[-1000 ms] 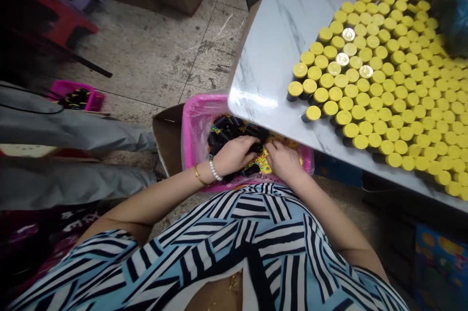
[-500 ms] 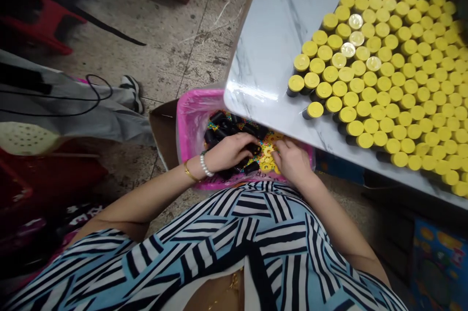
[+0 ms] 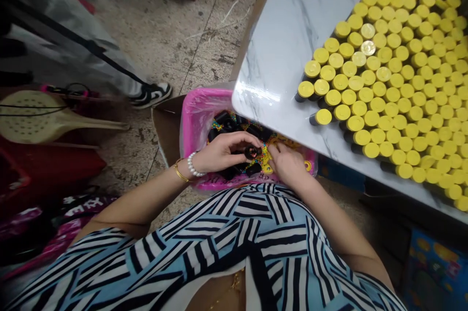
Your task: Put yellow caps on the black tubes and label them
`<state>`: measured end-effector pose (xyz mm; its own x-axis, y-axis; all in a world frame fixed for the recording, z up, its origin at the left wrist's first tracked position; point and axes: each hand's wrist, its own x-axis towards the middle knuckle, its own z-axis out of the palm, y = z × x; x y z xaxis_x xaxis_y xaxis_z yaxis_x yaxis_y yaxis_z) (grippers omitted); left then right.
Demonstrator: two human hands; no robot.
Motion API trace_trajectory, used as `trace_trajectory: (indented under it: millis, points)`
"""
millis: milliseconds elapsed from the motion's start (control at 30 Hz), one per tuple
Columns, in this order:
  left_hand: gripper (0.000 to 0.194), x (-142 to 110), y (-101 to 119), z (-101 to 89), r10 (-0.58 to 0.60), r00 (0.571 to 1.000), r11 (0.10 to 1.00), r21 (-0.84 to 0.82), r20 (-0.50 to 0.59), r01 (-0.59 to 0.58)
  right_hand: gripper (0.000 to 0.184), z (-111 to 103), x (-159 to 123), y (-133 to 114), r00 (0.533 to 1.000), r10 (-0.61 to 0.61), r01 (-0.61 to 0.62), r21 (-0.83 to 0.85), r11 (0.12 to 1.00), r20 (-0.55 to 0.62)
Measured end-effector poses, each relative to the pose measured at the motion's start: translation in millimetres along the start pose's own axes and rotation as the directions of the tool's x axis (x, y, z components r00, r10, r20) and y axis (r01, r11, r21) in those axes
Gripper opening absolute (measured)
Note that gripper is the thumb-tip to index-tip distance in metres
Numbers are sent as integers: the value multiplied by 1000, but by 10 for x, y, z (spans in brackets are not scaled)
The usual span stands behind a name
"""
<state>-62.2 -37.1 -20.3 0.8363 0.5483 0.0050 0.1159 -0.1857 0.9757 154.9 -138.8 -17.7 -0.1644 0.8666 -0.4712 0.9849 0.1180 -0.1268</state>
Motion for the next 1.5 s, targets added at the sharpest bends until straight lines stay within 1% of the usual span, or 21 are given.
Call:
trace_trajectory:
  millis: [133,200,300,400,467,567,600,633,667,733,767,800,833,933,1000,1133,1200,1300,1400,1467,1500]
  points:
    - [33,-15,51,25,23,1000,1000,19,-5,-23,31,72,-29,84,996,37,-34,39,999,-83]
    - [35,-13,56,37,25,1000,999,42,-15,-24,35,126,-44,133,988,27,-5,141,990,-152]
    - [36,-17,55,47,48,997,994,103,-65,-41,38,186,-88,213,960,19,77,329,941,-280]
    - [34,-30,91,44,102,985,978,195,-140,-74,34,131,-190,237,922,49,107,374,921,-384]
    - [33,-20,158,19,164,968,961,254,-189,-114,32,-4,-287,186,888,11,196,402,894,-459]
    - [31,79,300,-66,277,930,922,340,-241,-187,32,-314,-409,43,819,-123,420,440,794,-560]
    - [30,140,342,-105,304,916,910,364,-260,-199,33,-427,-422,-2,787,-146,464,419,780,-600]
    - [29,214,372,-145,324,903,900,385,-281,-203,33,-535,-417,-35,747,-152,485,375,790,-647]
    - [29,296,387,-185,336,891,892,406,-306,-198,33,-636,-389,-55,700,-144,485,317,815,-699]
    - [30,471,364,-255,340,873,877,453,-349,-160,33,-798,-269,-51,598,-102,433,213,876,-795]
    - [30,552,328,-281,336,870,868,477,-362,-137,33,-857,-181,-32,559,-83,401,181,898,-825]
    - [31,622,280,-299,330,868,860,498,-371,-114,33,-898,-78,-6,534,-68,369,160,916,-842]
    - [31,678,226,-310,325,865,853,513,-383,-93,33,-922,32,23,525,-50,328,148,933,-849]
    - [34,749,77,-302,336,842,849,523,-422,-76,35,-909,349,89,528,4,167,108,980,-849]
    - [36,742,20,-283,355,826,850,519,-439,-90,38,-866,495,98,518,10,116,81,990,-855]
    - [39,731,-22,-282,372,828,847,519,-420,-118,39,-832,588,50,468,-30,169,56,984,-883]
    - [41,737,-31,-301,370,834,849,514,-410,-124,38,-854,576,28,465,-26,189,70,980,-885]
    - [38,718,11,-347,357,851,851,510,-386,-126,36,-904,547,25,510,-18,176,84,981,-860]
    - [30,658,174,-421,332,886,862,486,-323,-146,37,-953,532,40,567,-29,150,69,986,-823]
    - [27,636,325,-470,248,918,916,384,-309,-118,37,-979,532,46,594,-42,151,60,987,-804]
    - [24,643,396,-486,174,938,954,289,-301,-84,36,-988,533,46,599,-48,156,57,986,-799]
